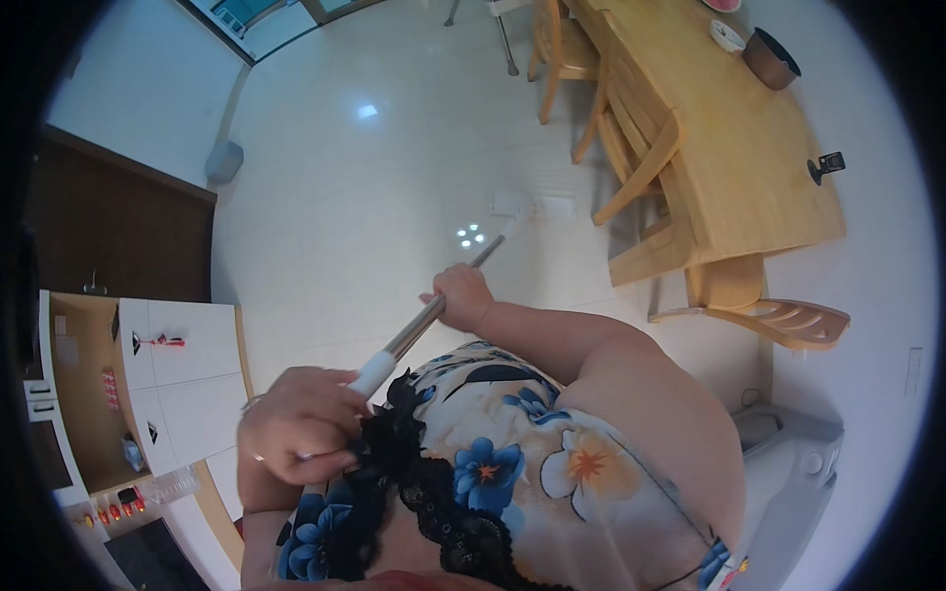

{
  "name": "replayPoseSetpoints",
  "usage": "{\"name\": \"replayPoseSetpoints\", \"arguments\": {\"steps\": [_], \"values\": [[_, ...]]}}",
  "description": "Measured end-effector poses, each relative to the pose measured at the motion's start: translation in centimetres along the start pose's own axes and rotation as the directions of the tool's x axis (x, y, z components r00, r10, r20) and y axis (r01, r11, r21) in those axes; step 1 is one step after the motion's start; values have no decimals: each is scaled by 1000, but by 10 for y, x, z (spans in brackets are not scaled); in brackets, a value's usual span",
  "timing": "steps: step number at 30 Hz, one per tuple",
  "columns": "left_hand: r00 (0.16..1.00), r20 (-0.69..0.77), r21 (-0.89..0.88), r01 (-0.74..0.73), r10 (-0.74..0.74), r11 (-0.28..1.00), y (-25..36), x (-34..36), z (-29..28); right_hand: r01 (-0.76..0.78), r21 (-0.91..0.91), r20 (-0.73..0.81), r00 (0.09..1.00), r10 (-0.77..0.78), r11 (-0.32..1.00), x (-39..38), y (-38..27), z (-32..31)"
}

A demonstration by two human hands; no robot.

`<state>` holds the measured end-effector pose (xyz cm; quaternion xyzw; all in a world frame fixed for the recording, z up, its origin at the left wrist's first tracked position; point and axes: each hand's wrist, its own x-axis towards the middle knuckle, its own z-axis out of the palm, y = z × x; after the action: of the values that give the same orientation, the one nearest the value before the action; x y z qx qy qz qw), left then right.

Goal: The person mops the floor using a flat mop.

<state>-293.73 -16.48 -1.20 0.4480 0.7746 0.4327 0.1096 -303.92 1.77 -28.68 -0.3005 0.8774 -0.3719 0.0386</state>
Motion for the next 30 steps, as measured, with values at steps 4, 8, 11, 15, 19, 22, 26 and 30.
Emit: {"name": "replayPoseSetpoints", "arguments": {"steps": [4,8,11,15,19,22,26,30], "values": [[985,-144,-50,86,-93,995,66,-54,-10,89,144,103,989,-104,986,-26,-70,23],[942,-285,-21,178,-177,984,141,-108,-2,309,329,306,859,-410,892,-36,-150,55],[976,-91,90,206,-198,974,178,-124,-1,408,426,413,706,-575,807,-37,-184,81],[951,-184,152,277,-249,949,182,-146,21,507,491,406,586,-701,708,-29,-198,107],[819,-540,66,274,-196,959,155,-168,37,528,419,454,583,-674,738,-1,-200,121],[807,-533,26,317,-255,948,131,-169,24,527,399,449,602,-661,751,32,-185,136],[842,-458,11,326,-285,945,63,-163,-14,495,327,386,707,-592,805,104,-144,148],[849,-442,0,322,-289,947,-16,-141,-52,475,310,290,778,-557,824,188,-94,168]]}}
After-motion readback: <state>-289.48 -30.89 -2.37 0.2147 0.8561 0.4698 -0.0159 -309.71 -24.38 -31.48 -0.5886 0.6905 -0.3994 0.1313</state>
